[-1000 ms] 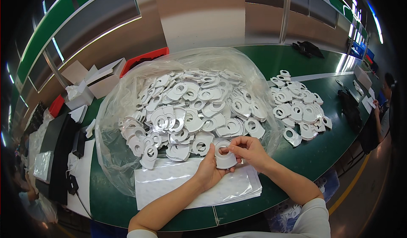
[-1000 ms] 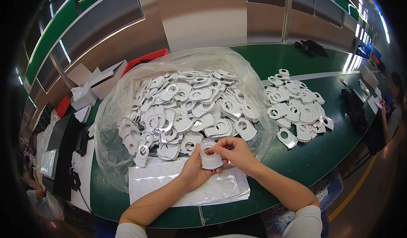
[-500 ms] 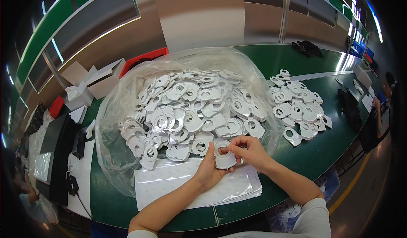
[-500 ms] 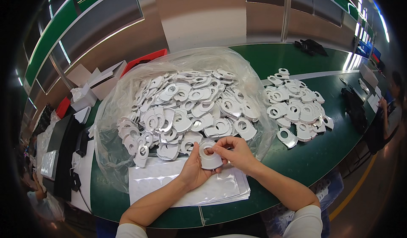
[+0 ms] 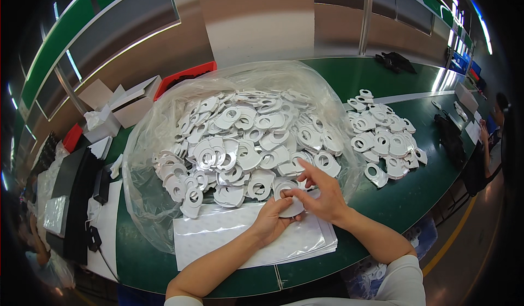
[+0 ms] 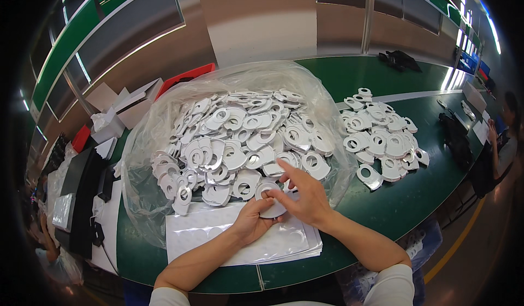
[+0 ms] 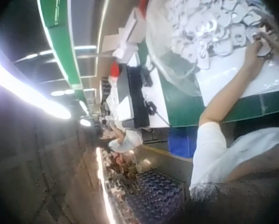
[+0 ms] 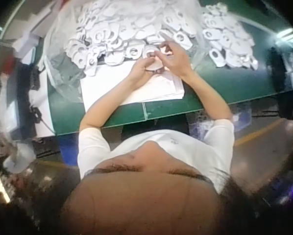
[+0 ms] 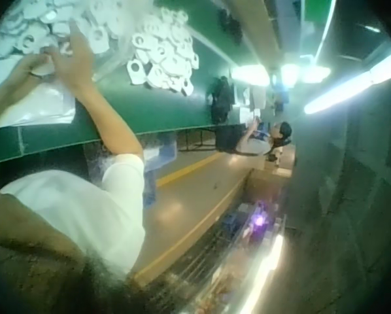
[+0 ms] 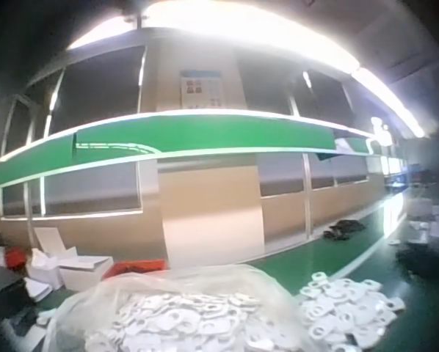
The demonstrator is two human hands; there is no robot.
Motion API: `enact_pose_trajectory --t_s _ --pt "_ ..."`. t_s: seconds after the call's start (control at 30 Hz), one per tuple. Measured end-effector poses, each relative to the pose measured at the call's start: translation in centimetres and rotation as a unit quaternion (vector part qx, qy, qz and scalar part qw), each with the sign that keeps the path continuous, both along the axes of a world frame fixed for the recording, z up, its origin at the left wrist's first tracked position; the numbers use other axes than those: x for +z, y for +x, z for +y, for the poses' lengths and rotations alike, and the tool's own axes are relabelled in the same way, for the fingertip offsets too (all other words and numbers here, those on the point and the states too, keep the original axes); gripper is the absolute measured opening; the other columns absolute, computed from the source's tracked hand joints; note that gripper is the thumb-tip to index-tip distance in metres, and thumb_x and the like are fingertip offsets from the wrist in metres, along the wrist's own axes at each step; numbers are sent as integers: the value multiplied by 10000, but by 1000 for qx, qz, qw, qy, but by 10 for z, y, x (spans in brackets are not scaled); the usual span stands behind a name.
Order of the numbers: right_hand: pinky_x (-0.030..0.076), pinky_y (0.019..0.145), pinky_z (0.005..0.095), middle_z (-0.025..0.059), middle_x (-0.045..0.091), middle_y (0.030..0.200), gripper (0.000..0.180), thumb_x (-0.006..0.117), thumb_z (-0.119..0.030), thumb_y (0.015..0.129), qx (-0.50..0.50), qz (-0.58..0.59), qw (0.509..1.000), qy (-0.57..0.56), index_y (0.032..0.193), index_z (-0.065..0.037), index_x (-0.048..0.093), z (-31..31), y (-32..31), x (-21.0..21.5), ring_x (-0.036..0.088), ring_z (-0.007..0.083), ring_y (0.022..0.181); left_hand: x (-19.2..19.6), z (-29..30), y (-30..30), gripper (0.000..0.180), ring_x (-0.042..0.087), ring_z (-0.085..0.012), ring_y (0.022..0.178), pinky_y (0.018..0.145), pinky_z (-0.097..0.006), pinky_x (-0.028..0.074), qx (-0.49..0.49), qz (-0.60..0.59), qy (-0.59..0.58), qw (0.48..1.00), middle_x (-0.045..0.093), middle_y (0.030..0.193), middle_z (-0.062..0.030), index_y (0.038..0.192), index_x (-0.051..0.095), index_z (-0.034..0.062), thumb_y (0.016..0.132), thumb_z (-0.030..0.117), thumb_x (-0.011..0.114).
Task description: The person peels circular adhesive stickers from a backing sheet, attaches them one by one onto white plastic pieces by hand, and places the finished pieces into a stack on the table.
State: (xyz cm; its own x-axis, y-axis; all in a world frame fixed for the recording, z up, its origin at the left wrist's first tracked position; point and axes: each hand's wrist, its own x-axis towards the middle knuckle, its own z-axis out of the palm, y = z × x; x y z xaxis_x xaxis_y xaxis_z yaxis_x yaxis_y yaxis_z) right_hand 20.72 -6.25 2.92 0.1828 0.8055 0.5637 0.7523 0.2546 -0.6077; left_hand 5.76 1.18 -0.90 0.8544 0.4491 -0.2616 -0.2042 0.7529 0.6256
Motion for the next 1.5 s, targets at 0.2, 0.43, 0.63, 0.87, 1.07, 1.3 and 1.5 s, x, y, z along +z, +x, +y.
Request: enact_pose_trajectory --t_s 0.2,0.43,0.63,0.87,1.07,1.3,1.5 --pt "484 564 210 51 639 768 211 648 -92 832 93 386 900 -179 1002 33 653 5 19 -10 590 69 618 -3 0 2 229 565 -213 999 764 -343 454 -45 -36 52 997 562 1088 -125 1158 433 81 949 171 463" --pt "463 500 203 43 629 680 141 654 -89 804 36 301 939 -164 853 43 656 -2 10 4 581 70 527 1 -5 3 280 537 -104 841 694 -252 436 -81 -12 153 985 583 1027 -65 1148 436 73 928 196 556" --pt "445 495 227 40 612 632 195 717 -150 742 -19 171 976 -137 711 10 609 -4 8 0 564 74 534 5 -9 6 376 500 -61 745 608 -208 411 -113 28 254 960 562 972 -10 1131 448 89 840 146 679" --pt "400 501 318 44 514 575 426 783 -374 647 -62 -129 988 -63 634 -61 495 -8 1 13 520 205 536 7 -9 4 396 540 -72 784 605 -218 431 -121 42 256 958 555 922 -3 1072 448 96 786 55 719" --pt "473 612 303 84 598 717 296 742 -255 739 97 -27 981 -167 801 -23 568 -12 26 17 576 199 627 10 -4 3 413 599 -114 875 594 -232 443 -134 34 187 973 578 929 -18 1070 451 99 769 23 724" --pt "469 634 260 66 631 784 187 660 -149 809 74 117 962 -234 896 3 598 -6 26 11 582 127 678 11 -1 -1 404 604 -133 909 647 -246 442 -137 42 118 983 619 1011 -34 1082 458 93 786 98 733" --pt "439 594 233 -3 605 770 131 614 -165 846 63 426 898 -88 907 -50 611 2 52 2 531 91 641 45 10 -7 542 520 -194 1131 890 -330 477 -65 0 184 981 493 1269 -97 1340 336 71 894 211 611"
